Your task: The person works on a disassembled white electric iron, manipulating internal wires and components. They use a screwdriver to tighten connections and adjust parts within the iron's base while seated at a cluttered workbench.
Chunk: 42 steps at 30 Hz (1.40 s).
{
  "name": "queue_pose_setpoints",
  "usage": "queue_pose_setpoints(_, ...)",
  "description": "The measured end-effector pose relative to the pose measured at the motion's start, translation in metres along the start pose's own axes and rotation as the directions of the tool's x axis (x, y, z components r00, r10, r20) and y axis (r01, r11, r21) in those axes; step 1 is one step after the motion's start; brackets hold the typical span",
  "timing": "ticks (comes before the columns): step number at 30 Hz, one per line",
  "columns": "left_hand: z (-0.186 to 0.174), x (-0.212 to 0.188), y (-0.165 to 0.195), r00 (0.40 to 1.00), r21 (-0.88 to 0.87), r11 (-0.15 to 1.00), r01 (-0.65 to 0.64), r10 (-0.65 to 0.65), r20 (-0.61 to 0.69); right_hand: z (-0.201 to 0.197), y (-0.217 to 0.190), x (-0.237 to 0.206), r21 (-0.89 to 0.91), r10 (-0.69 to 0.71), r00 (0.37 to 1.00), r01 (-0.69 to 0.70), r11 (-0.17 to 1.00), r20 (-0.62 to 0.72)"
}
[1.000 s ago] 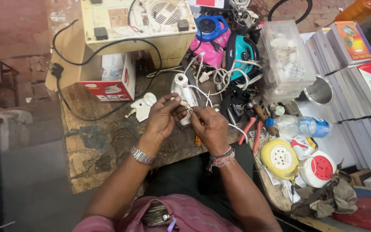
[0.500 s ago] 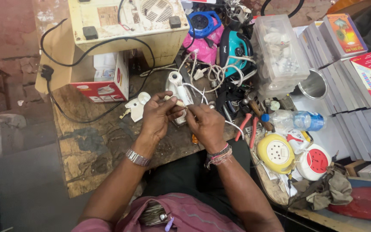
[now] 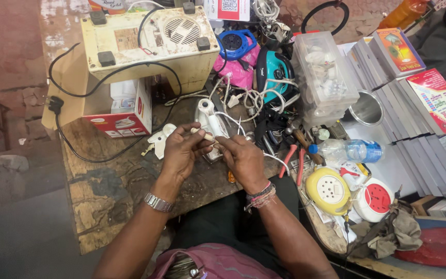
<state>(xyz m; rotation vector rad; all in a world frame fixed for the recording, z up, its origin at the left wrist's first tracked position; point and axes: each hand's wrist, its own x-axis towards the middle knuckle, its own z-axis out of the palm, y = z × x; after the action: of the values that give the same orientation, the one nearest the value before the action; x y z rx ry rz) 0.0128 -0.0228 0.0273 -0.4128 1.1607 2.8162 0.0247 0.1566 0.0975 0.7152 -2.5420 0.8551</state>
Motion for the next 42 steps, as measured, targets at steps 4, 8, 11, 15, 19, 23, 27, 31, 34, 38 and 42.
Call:
queue_pose_setpoints(4,0.002,-0.002,0.001,1.000,0.024,1.000,-0.001,0.000,0.004,0.003,0.000,-0.001,-0.012,0.019,1.000,-0.019,1.000,-0.001)
queue_pose_setpoints(8,0.002,-0.001,0.006,0.999,0.061,0.997,0.038,-0.037,-0.020,0.003,0.000,0.000,-0.048,-0.017,1.000,0.017,0.999,-0.012)
queue_pose_setpoints(11,0.003,-0.002,0.007,0.997,0.087,0.994,0.066,-0.062,-0.042,0.003,0.001,0.001,-0.091,-0.046,0.999,0.045,0.995,-0.012)
queue_pose_setpoints(15,0.005,-0.002,0.002,0.999,0.196,0.981,-0.013,0.019,-0.029,0.001,0.005,0.000,-0.133,-0.075,0.997,0.073,0.988,-0.007)
queue_pose_setpoints(19,0.008,-0.005,0.001,0.987,0.377,0.913,-0.159,0.149,0.056,0.001,0.007,-0.002,-0.121,-0.081,0.996,0.083,0.989,0.021)
queue_pose_setpoints(23,0.012,-0.006,0.005,0.994,0.306,0.945,-0.113,0.110,0.030,0.002,0.007,-0.001,-0.084,-0.070,0.998,0.070,0.994,0.006)
queue_pose_setpoints(27,0.013,-0.003,0.007,0.999,0.112,0.994,0.013,-0.009,-0.034,0.003,0.011,0.002,-0.003,-0.040,0.999,0.041,0.999,0.012)
queue_pose_setpoints(31,0.009,-0.003,0.004,1.000,0.067,0.998,-0.007,0.006,0.010,0.003,0.015,0.002,0.018,-0.005,0.998,0.004,1.000,0.066)
queue_pose_setpoints(34,0.007,-0.004,0.003,0.999,0.092,0.995,-0.037,0.034,0.029,0.002,0.015,0.001,0.042,-0.005,0.998,0.002,0.999,0.068)
queue_pose_setpoints(38,0.009,-0.004,0.002,0.998,0.132,0.989,-0.062,0.059,0.030,-0.001,0.011,0.004,-0.012,-0.023,0.997,0.024,1.000,0.078)
queue_pose_setpoints(42,0.009,-0.004,0.002,0.997,0.165,0.983,-0.079,0.075,0.034,-0.003,0.009,0.006,-0.032,-0.016,0.996,0.019,0.999,0.090)
